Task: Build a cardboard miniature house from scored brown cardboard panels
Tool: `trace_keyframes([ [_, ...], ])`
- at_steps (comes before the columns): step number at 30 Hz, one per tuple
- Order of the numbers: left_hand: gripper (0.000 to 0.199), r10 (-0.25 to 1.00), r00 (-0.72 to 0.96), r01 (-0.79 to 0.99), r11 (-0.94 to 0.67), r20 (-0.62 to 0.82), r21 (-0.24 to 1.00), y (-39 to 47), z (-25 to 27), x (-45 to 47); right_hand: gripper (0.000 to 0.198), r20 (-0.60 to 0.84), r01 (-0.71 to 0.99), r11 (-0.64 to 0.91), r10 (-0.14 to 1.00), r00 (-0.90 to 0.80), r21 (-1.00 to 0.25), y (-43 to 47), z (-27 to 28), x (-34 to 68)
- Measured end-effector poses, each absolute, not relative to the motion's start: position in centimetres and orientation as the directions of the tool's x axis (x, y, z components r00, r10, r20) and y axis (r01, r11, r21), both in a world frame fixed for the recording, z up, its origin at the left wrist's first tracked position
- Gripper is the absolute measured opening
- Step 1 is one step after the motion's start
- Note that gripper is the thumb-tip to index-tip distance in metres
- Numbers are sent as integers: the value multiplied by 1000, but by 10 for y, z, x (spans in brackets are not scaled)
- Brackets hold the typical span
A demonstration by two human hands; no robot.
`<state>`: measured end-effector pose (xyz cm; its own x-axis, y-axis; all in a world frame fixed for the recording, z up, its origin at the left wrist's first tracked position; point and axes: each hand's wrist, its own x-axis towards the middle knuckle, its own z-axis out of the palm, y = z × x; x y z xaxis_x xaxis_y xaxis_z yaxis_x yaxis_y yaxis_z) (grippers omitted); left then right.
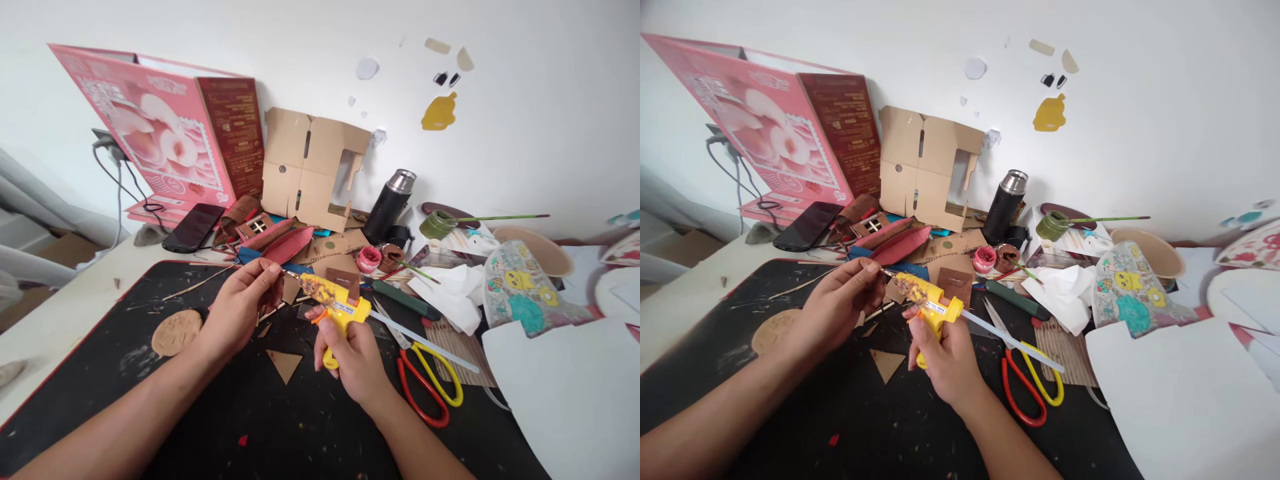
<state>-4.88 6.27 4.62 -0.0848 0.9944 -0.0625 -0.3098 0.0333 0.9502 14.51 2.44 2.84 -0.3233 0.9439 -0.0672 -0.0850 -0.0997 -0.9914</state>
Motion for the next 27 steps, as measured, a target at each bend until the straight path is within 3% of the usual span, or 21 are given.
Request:
trace_keyframes([
  [27,41,998,-53,-255,31,-46,967,61,51,-47,69,-96,-17,-104,962,-255,-994,25,31,144],
])
